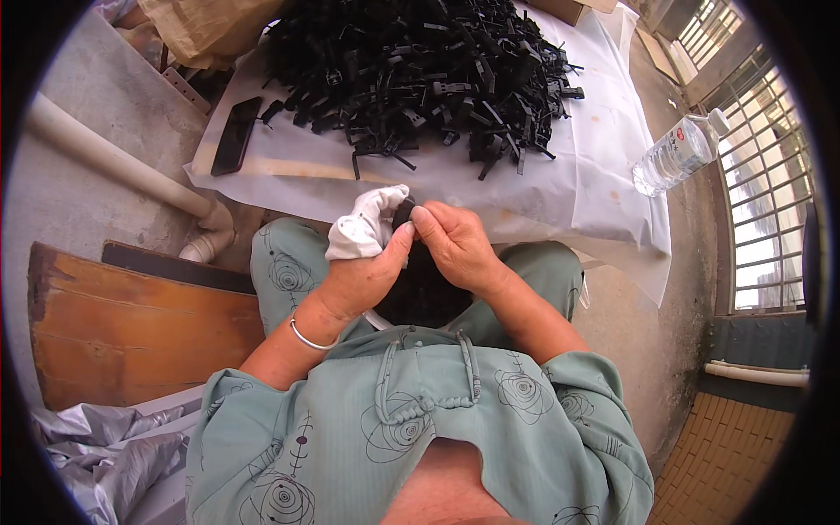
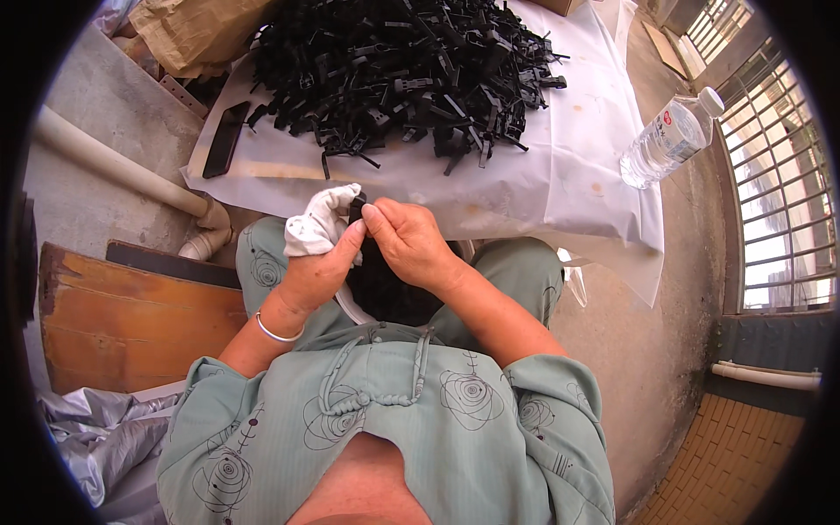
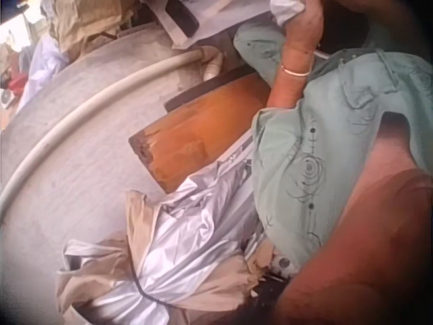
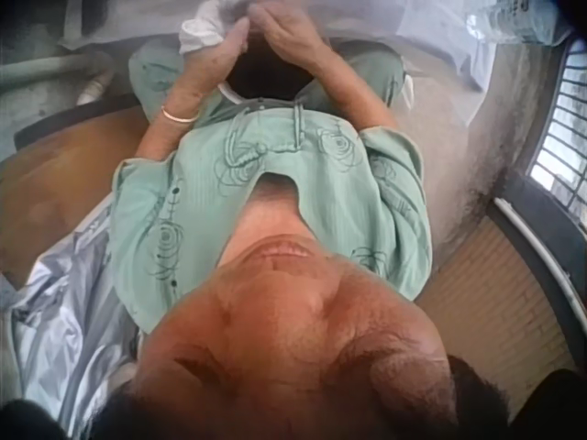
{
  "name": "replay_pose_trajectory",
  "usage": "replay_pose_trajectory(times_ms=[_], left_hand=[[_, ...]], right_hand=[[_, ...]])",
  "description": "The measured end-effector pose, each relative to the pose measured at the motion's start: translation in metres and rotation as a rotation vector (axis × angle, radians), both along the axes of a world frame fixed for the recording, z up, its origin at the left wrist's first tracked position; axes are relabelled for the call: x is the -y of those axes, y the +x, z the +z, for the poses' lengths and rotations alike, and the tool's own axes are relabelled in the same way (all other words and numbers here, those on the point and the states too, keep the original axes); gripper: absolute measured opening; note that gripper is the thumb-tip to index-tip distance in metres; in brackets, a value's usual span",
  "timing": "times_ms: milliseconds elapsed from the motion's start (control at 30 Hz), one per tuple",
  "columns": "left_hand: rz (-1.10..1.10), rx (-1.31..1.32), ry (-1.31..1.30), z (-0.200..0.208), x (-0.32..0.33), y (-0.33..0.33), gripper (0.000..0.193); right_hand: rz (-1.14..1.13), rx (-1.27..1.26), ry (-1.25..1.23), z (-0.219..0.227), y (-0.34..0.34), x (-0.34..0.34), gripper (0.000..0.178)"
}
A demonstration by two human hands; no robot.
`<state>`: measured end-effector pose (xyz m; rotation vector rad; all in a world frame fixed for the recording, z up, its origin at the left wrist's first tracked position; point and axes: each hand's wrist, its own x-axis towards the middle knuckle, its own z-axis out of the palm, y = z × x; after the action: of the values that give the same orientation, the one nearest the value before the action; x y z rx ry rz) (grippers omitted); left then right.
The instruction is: Cleaning and inspecting small black plastic components using a white cloth.
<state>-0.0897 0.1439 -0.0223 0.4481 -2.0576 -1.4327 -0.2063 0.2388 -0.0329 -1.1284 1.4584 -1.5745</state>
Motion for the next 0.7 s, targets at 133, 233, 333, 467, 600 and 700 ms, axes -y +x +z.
replay_pose_trajectory(times_ms=[133, 233, 333, 467, 600, 700], left_hand=[[-0.147, -0.05, 0.597, 0.014, 0.012, 0.004, 0.036], [-0.145, -0.015, 0.506, 0.01, 0.012, 0.002, 0.039], [-0.15, 0.062, 0.435, 0.012, 0.01, 0.004, 0.04], [-0.211, -0.02, 0.694, 0.018, 0.02, 0.006, 0.039], [-0.206, 0.125, 0.453, 0.027, 0.016, 0.004, 0.039], [-0.298, 0.146, 0.138, 0.02, 0.012, 0.008, 0.035]], right_hand=[[-0.096, -0.388, 0.193, 0.008, -0.014, -0.006, 0.016], [-0.056, -0.484, -0.12, -0.012, -0.018, -0.005, 0.017], [-0.086, -0.539, -0.199, 0.004, -0.02, -0.009, 0.013], [-0.035, -0.521, 0.013, 0.004, -0.024, -0.014, 0.009], [-0.114, -0.478, -0.177, -0.003, -0.023, -0.011, 0.009], [-0.114, -0.393, -0.187, 0.002, -0.014, -0.005, 0.008]])
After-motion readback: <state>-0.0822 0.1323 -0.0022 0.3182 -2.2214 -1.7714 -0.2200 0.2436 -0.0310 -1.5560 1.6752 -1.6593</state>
